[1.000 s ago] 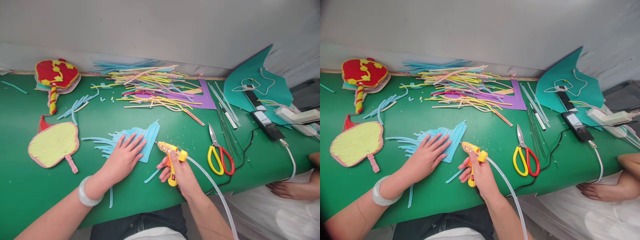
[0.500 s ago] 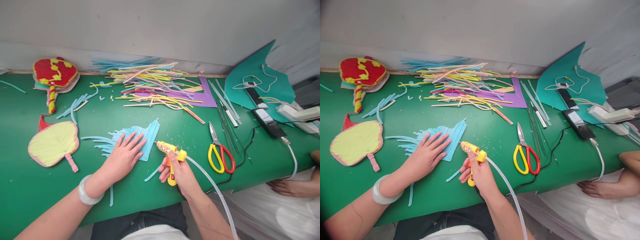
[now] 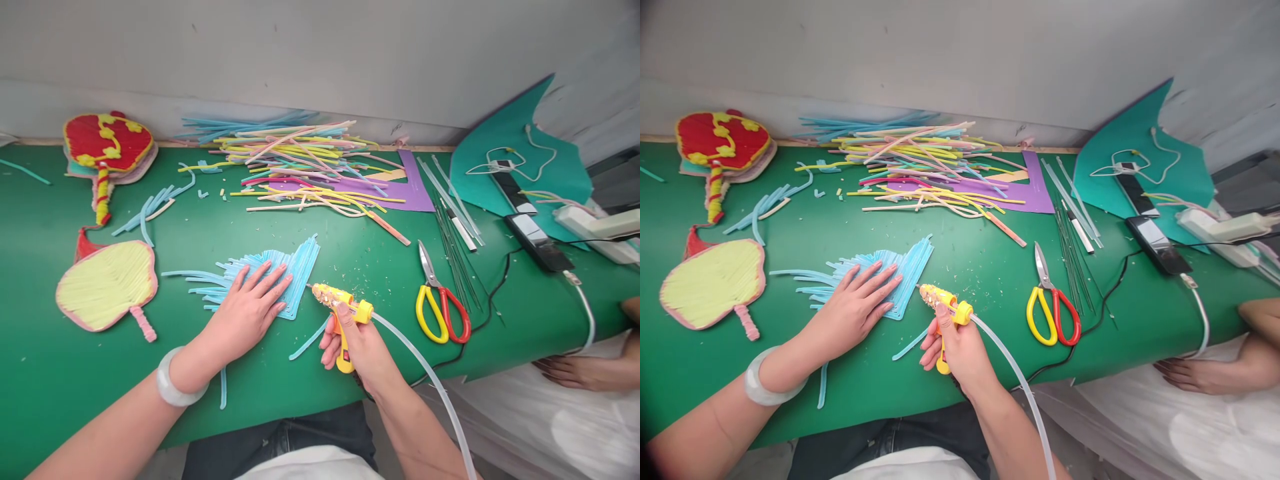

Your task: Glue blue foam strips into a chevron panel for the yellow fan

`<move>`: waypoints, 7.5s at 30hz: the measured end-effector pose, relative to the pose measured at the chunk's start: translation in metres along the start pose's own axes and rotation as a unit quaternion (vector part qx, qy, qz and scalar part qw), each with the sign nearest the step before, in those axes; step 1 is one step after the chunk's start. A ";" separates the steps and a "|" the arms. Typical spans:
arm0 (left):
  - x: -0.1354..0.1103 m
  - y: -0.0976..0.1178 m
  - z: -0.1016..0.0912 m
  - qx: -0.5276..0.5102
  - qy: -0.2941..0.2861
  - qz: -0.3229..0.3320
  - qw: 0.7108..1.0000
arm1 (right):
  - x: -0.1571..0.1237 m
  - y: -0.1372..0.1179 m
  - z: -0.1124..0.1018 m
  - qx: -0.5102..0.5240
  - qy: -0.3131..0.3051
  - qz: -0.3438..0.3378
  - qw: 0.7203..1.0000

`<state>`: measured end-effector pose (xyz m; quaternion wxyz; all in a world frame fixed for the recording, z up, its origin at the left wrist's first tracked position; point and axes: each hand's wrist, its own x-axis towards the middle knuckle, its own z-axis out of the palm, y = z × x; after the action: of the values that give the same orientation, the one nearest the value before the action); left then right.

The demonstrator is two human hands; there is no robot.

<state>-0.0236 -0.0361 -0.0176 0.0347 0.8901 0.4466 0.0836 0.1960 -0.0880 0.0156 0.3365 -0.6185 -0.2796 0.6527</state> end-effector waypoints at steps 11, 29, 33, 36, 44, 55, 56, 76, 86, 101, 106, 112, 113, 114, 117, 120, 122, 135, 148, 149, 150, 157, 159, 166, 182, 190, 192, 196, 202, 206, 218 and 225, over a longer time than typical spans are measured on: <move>0.000 0.000 -0.002 0.003 -0.009 0.000 1.000 | -0.006 0.000 0.001 0.004 -0.010 0.005 1.000; 0.000 0.001 -0.002 -0.008 -0.004 -0.003 1.000 | -0.011 0.006 -0.002 -0.012 -0.023 0.014 1.000; 0.000 0.001 -0.003 0.000 -0.015 -0.002 1.000 | -0.012 0.007 -0.001 -0.014 -0.029 0.017 0.999; 0.000 0.001 -0.003 -0.004 -0.013 -0.003 1.000 | -0.014 0.007 -0.001 -0.017 -0.029 0.019 0.999; 0.000 0.001 -0.002 -0.003 -0.011 -0.004 1.000 | -0.021 0.005 -0.001 -0.055 -0.020 0.030 0.998; 0.000 0.000 -0.002 -0.005 -0.016 -0.003 1.000 | -0.024 0.008 -0.002 -0.056 -0.042 0.046 0.996; 0.000 0.000 -0.002 -0.006 -0.016 -0.004 1.000 | -0.024 0.008 -0.002 -0.057 -0.043 0.046 0.996; 0.000 0.001 -0.004 0.009 -0.023 0.000 1.000 | -0.028 0.018 -0.006 -0.079 -0.069 0.069 0.992; 0.000 0.001 -0.003 0.017 -0.023 0.002 1.000 | -0.029 0.018 -0.007 -0.076 -0.075 0.067 0.992; 0.000 0.000 -0.003 0.009 -0.026 -0.001 1.000 | -0.017 -0.003 -0.037 -0.155 -0.004 -0.079 0.985; -0.001 0.000 -0.002 0.007 -0.023 0.000 1.000 | 0.008 -0.024 -0.060 -0.366 0.147 -0.221 0.892; 0.000 0.000 -0.003 0.002 -0.015 -0.001 1.000 | 0.058 -0.041 -0.102 -0.533 0.185 -0.375 0.736; 0.000 0.000 -0.003 0.001 -0.014 -0.002 1.000 | 0.066 -0.043 -0.110 -0.547 0.181 -0.387 0.720; 0.000 0.001 -0.003 0.000 -0.015 -0.003 1.000 | 0.073 -0.046 -0.118 -0.558 0.176 -0.395 0.708; 0.000 0.001 -0.004 -0.002 -0.016 -0.003 1.000 | 0.095 -0.055 -0.142 -0.585 0.132 -0.404 0.691; 0.000 0.001 -0.004 -0.011 -0.011 -0.004 1.000 | 0.113 -0.067 -0.165 -0.625 0.115 -0.395 0.663; 0.000 0.001 -0.004 -0.014 -0.010 -0.005 1.000 | 0.118 -0.075 -0.178 -0.651 0.122 -0.384 0.643; 0.000 0.000 -0.007 -0.023 -0.031 0.003 0.999 | -0.014 0.001 -0.023 -0.601 -0.047 -0.477 0.640; -0.006 -0.002 -0.008 -0.064 -0.037 0.010 0.997 | 0.022 0.010 -0.012 -0.604 0.026 -0.480 0.636; -0.006 -0.003 -0.008 -0.064 -0.038 0.011 0.997 | 0.024 0.011 -0.010 -0.592 0.035 -0.477 0.649; -0.006 -0.003 -0.008 -0.064 -0.040 0.012 0.997 | 0.024 0.013 -0.007 -0.578 0.042 -0.473 0.663; -0.007 -0.002 -0.007 -0.070 -0.038 0.009 0.997 | 0.016 0.026 0.006 -0.509 0.158 -0.438 0.723; -0.007 -0.001 -0.007 -0.070 -0.037 0.008 0.997 | 0.017 0.028 0.007 -0.504 0.189 -0.420 0.731; -0.007 -0.001 -0.007 -0.068 -0.034 0.009 0.997 | 0.027 0.023 0.009 -0.482 0.194 -0.395 0.758; -0.007 -0.002 -0.007 -0.059 -0.046 0.014 0.997 | 0.027 0.024 0.012 -0.506 0.171 -0.383 0.754; -0.006 -0.001 -0.009 -0.060 -0.044 0.016 0.997 | 0.027 0.025 0.014 -0.513 0.187 -0.395 0.739; -0.006 -0.001 -0.009 -0.065 -0.040 0.015 0.997 | 0.027 0.025 0.015 -0.516 0.188 -0.396 0.736; -0.006 -0.001 -0.008 -0.073 -0.034 0.015 0.997 | 0.027 0.024 0.015 -0.524 0.188 -0.394 0.732; -0.006 -0.002 -0.007 -0.073 -0.035 0.020 0.997 | 0.026 0.023 0.017 -0.532 0.189 -0.395 0.725; -0.006 -0.002 -0.008 -0.073 -0.034 0.019 0.997 | 0.026 0.023 0.018 -0.535 0.188 -0.391 0.725; -0.006 -0.001 -0.008 -0.059 -0.038 0.023 0.997 | 0.027 0.023 0.018 -0.528 0.188 -0.395 0.728; -0.006 -0.001 -0.008 -0.079 -0.019 0.024 0.996 | 0.027 0.024 0.018 -0.524 0.189 -0.392 0.732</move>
<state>-0.0292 -0.0403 -0.0108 0.1113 0.8963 0.4168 0.1022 0.1755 -0.0806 -0.0187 0.2309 -0.6429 -0.7256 0.0826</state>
